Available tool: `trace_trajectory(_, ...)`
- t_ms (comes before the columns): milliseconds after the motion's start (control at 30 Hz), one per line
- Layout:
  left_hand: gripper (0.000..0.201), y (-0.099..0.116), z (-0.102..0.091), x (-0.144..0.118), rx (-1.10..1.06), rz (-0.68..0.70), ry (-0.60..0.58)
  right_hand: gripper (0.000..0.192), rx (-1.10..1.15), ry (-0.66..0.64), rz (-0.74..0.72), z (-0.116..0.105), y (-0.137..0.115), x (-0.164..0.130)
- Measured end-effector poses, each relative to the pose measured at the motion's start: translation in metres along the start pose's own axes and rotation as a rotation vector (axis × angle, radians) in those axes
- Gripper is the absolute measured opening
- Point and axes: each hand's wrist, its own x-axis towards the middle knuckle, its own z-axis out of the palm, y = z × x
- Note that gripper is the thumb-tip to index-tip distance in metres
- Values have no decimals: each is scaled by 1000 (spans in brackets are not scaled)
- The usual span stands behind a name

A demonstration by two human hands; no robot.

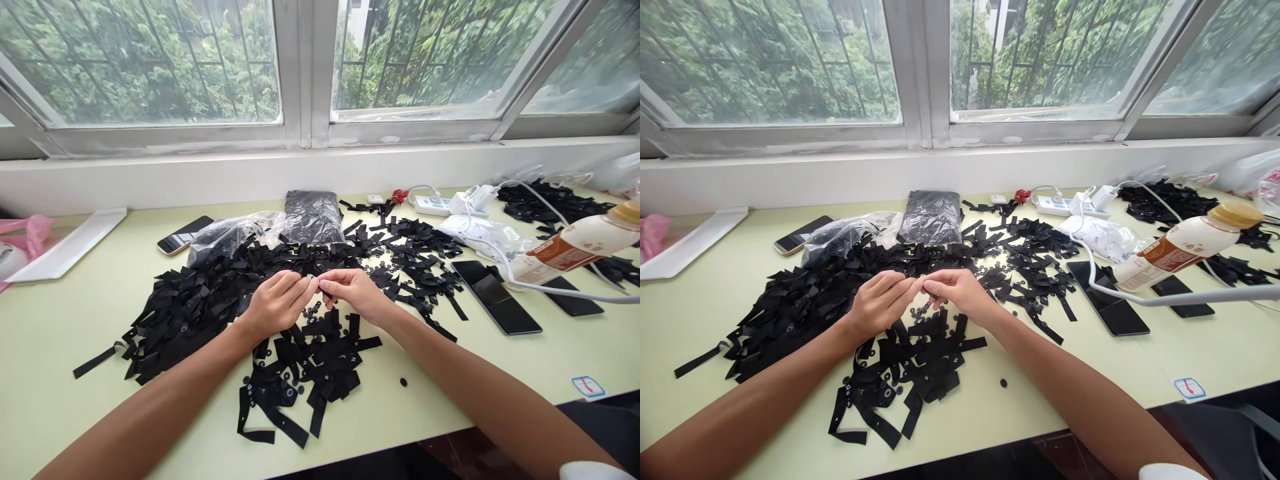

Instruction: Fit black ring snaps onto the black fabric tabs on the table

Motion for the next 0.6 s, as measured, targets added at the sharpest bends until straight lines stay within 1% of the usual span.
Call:
trace_trajectory(167,37,0,2,-4,-116,-67,-57,36,3,0,13,-2,-2,1)
trace_trajectory(233,36,0,2,-4,-95,-57,-54,36,5,-6,29,-3,-2,1)
trace_trajectory(367,32,0,2,-2,24,9,-21,36,-3,1,47,-4,-1,1)
trace_trajectory(433,31,0,3,-2,41,18,-7,37,-13,10,43,-4,1,1)
trace_trajectory(500,31,0,6,-3,13,-13,-1,37,-28,19,31,-4,2,1)
trace_trajectory(600,26,1,14,-6,-74,-111,-16,37,-45,26,-3,-2,3,1)
